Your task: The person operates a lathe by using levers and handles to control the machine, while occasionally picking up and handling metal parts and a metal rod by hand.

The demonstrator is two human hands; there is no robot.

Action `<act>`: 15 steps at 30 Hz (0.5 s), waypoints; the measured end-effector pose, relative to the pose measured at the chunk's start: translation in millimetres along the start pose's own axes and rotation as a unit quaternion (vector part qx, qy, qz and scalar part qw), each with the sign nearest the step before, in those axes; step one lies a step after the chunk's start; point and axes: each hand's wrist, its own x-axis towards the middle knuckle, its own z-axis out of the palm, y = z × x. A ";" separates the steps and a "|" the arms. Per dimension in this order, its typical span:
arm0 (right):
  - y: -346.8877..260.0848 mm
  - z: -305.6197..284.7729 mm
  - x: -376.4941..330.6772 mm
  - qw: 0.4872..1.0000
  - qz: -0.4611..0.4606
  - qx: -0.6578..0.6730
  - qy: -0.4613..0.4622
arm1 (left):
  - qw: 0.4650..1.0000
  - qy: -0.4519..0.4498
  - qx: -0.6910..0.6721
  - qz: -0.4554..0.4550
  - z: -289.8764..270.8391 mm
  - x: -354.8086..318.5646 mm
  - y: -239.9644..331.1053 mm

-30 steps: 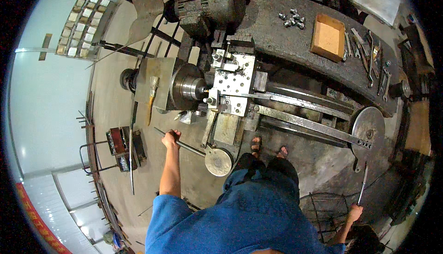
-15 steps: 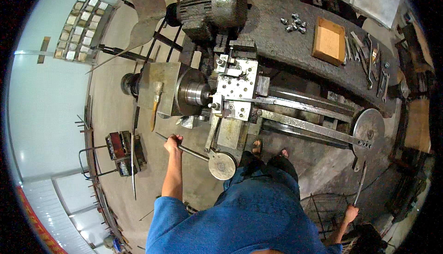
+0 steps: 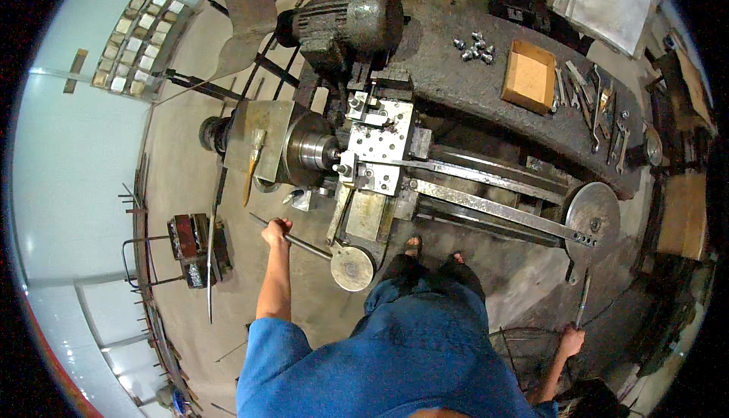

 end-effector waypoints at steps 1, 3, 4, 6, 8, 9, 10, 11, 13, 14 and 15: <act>-1.8 1.0 5.4 0.994 -0.045 -0.023 0.095 | 1.000 0.024 -0.010 -0.007 7.2 -2.4 2.2; 28.9 11.6 59.0 0.988 -0.061 -0.080 0.121 | 1.000 0.023 0.020 0.000 9.9 -9.2 9.0; 43.2 22.7 92.2 0.965 -0.081 -0.172 0.181 | 0.999 0.022 0.038 0.002 9.3 -12.2 7.6; 36.3 -6.2 153.4 0.953 -0.127 -0.175 0.211 | 0.999 0.017 0.026 0.014 5.3 -12.1 4.1; 46.2 -4.4 218.4 0.882 -0.198 -0.235 0.357 | 0.999 0.034 0.012 0.019 9.9 -6.2 4.5; 40.0 -11.5 239.6 0.897 -0.166 -0.293 0.287 | 0.997 0.059 0.034 0.036 18.6 -14.8 7.9; 22.3 -27.3 263.5 0.903 -0.135 -0.346 0.215 | 0.998 0.046 0.028 0.038 16.5 -14.3 9.1; -20.3 -52.0 262.6 0.906 -0.111 -0.322 0.250 | 0.998 0.039 0.023 0.040 8.0 -13.9 7.2; -73.9 -78.4 262.0 0.919 -0.035 -0.286 0.269 | 0.999 0.017 0.013 0.041 -1.8 -13.6 5.3; -82.7 -79.1 272.7 0.929 0.016 -0.271 0.252 | 0.999 0.002 0.007 0.044 -0.6 -14.2 6.3; -83.6 -74.8 282.4 0.936 0.068 -0.255 0.233 | 0.999 -0.012 0.001 0.047 0.5 -14.7 8.0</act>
